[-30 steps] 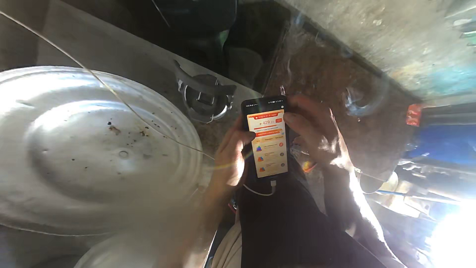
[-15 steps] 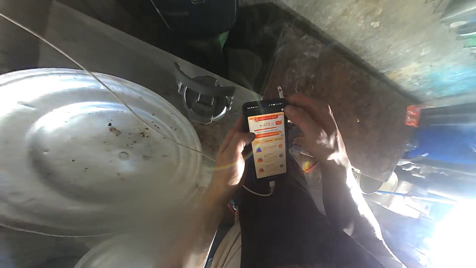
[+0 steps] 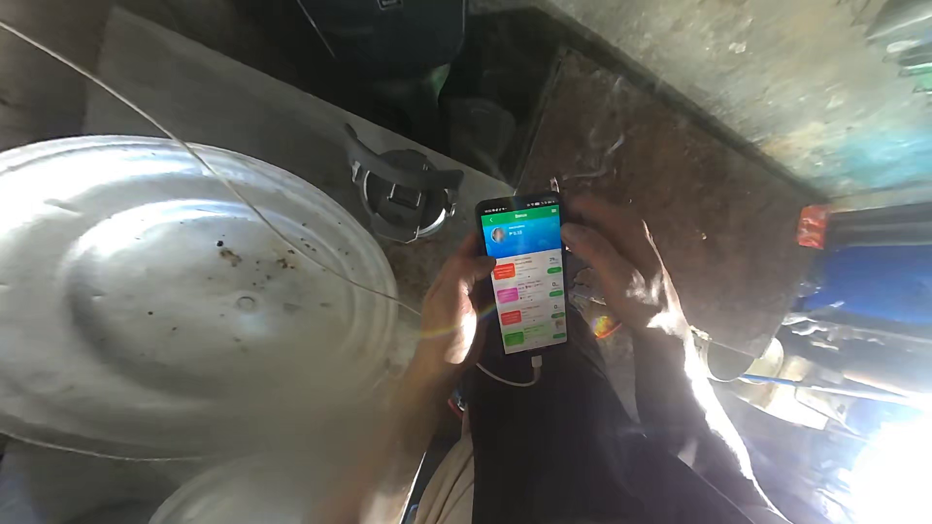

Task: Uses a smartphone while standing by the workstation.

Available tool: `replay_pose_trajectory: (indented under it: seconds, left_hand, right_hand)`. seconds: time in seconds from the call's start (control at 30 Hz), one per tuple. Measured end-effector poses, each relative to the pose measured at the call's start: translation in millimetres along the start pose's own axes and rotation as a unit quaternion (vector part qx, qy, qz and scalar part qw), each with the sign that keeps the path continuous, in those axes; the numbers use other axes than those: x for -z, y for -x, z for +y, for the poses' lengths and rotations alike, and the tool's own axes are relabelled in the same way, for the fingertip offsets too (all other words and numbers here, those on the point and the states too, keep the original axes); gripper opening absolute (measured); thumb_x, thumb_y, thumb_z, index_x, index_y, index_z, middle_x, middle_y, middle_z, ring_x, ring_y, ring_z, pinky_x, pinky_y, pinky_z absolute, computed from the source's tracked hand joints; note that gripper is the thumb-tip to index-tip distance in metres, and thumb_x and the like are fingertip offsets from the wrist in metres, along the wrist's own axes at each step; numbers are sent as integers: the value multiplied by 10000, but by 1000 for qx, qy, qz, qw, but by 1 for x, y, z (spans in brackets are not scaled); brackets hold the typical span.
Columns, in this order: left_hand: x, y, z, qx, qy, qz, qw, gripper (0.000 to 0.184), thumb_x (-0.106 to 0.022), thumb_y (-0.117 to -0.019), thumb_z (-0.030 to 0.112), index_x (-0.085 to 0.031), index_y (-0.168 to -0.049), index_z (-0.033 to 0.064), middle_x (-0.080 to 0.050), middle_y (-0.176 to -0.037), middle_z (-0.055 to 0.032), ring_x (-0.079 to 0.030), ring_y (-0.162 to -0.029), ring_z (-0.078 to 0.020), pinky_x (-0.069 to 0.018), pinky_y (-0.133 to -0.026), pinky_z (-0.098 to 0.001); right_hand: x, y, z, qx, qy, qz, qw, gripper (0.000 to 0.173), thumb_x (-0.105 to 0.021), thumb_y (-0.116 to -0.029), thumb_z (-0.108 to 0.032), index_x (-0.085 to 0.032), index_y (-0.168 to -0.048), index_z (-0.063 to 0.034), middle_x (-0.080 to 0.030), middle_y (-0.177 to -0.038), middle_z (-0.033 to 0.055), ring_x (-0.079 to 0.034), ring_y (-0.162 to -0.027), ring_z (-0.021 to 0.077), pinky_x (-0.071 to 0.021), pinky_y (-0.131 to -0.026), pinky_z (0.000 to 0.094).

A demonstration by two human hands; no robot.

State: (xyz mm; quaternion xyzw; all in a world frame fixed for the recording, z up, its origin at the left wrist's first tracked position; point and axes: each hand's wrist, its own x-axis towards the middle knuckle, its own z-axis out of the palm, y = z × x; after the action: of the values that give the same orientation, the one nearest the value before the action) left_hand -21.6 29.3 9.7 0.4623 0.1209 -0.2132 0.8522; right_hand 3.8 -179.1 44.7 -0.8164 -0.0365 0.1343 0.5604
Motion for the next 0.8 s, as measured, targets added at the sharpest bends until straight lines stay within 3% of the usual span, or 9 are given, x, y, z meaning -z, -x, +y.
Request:
replay_pose_trajectory:
  seconds: [0.1, 0.27, 0.4, 0.57, 0.67, 0.8]
  left_hand:
    - [1, 0, 1, 2, 17, -1, 1000, 415, -320, -1043, 198, -570, -1373, 174, -691, -1172, -39, -693, -1002, -124, -602, -835, -339]
    - [1, -1, 5, -7, 30, 6, 1000, 424, -320, -1041, 195, -539, -1403, 165, -672, -1223, -36, -680, -1049, -122, -591, -881, -342]
    - [0, -1, 5, -20, 32, -4, 999, 447, -295, -1037, 178, -519, -1423, 158, -667, -1234, -41, -677, -1057, -117, -590, -885, -335]
    - [-1, 0, 6, -17, 28, -2, 999, 438, -297, -1050, 191, -517, -1429, 171, -667, -1235, -39, -680, -1056, -118, -590, -888, -336]
    - [-1, 1, 7, -17, 30, -3, 999, 446, -298, -1046, 181, -512, -1437, 171, -668, -1239, -42, -685, -1044, -119, -594, -875, -328]
    - [-1, 1, 6, -14, 31, -5, 999, 446, -286, -1048, 179, -513, -1432, 162, -663, -1242, -54, -684, -1047, -130, -595, -872, -341]
  right_hand:
    - [1, 3, 2, -3, -4, -38, 999, 355, -555, -1008, -221, -594, -1331, -79, -715, -1082, 51, -719, -911, 150, -642, -729, 320]
    - [2, 11, 4, -8, 39, -114, 993, 663, -723, -863, -244, -488, -1469, -115, -676, -1243, 19, -683, -1093, 127, -618, -916, 341]
    - [-1, 13, 4, -24, 70, -116, 991, 802, -787, -804, -246, -440, -1521, -157, -626, -1322, 3, -653, -1136, 103, -603, -936, 328]
    - [-5, 13, 3, -40, 84, -86, 992, 622, -695, -908, -262, -489, -1486, -163, -656, -1284, 2, -677, -1096, 100, -618, -901, 331]
    - [-7, 13, 3, -40, 56, -74, 995, 548, -637, -968, -256, -495, -1483, -133, -677, -1239, 22, -708, -1024, 118, -641, -856, 334]
    - [-6, 15, 4, -27, -10, -69, 997, 431, -518, -1049, -236, -520, -1458, -99, -679, -1237, 53, -708, -1030, 152, -643, -836, 344]
